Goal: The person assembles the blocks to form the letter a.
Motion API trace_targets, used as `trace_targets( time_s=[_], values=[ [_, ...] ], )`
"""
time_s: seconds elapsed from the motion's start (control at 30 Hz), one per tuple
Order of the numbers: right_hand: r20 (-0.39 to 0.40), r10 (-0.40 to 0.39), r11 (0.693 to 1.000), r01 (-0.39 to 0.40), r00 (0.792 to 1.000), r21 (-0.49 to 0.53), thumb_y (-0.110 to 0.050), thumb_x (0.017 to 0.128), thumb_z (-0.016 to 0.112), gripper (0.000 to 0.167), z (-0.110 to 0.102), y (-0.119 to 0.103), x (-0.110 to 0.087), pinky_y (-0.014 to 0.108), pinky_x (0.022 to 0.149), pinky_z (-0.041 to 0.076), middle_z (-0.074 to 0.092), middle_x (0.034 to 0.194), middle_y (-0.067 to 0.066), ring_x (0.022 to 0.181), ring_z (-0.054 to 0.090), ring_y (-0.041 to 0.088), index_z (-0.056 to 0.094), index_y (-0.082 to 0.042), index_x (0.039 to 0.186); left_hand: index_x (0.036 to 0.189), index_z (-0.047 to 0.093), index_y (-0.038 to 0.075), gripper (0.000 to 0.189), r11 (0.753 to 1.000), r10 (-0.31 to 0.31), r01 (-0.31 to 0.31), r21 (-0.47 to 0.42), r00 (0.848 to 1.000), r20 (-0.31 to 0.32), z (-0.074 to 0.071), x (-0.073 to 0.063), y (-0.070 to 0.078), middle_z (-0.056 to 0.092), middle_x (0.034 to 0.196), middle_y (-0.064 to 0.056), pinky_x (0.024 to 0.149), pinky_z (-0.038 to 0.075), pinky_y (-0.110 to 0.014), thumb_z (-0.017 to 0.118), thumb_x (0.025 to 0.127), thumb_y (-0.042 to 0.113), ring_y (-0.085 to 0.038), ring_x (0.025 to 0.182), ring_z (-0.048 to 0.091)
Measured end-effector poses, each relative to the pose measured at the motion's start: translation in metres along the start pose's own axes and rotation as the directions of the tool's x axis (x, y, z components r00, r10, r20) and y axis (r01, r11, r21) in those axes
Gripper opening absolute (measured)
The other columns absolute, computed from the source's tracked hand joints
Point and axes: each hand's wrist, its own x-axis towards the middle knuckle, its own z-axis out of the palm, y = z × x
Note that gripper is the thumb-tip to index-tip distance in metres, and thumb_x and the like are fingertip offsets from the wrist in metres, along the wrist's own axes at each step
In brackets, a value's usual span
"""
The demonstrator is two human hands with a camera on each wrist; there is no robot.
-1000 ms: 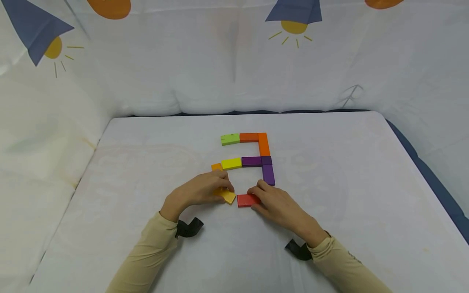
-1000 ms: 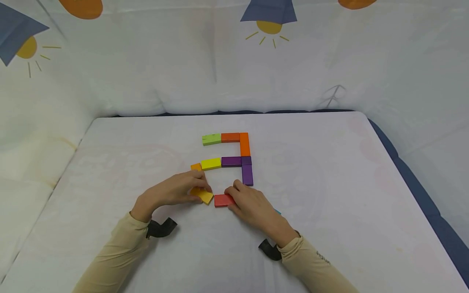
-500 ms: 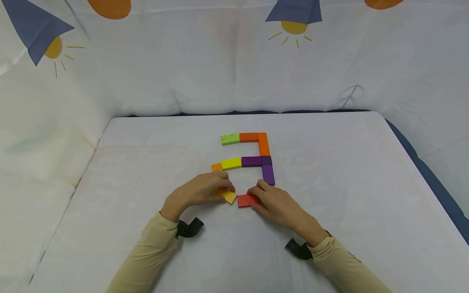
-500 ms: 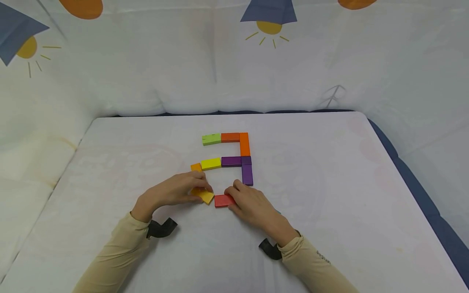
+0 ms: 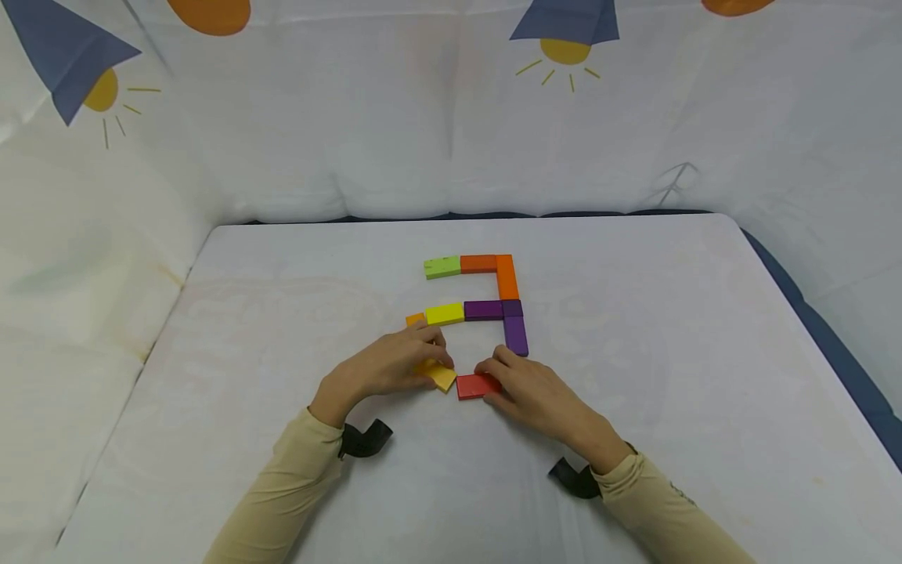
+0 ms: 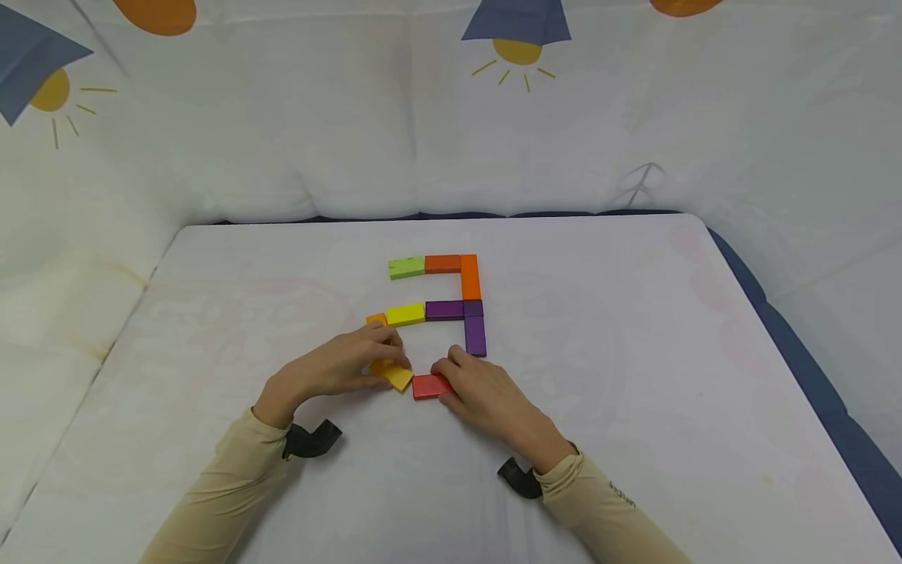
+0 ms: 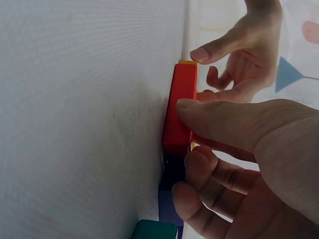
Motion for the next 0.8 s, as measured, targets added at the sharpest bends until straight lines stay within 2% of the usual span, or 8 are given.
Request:
trace_targets(
  time_s=[0.8],
  values=[
    [-0.004,-0.018,1.0,0.018,1.0,-0.014,-0.018,0.082,0.074,0.028,-0.0003,0.0013,0.0001,0.017,0.056,0.04,0.046,0.086,-0.005,0.064,0.044,0.006,0.065,-0.01,0.108,0.106,0.07,0.015,0.027,1.0,0.025,-0.025,0.01,1.0,0.0,-0.0004,0.0004,0.0013,0.058,0.104,0.001,0.091,0.046,-0.03,0.075,0.08,0.015,-0.015,0.102,0.05]
  ],
)
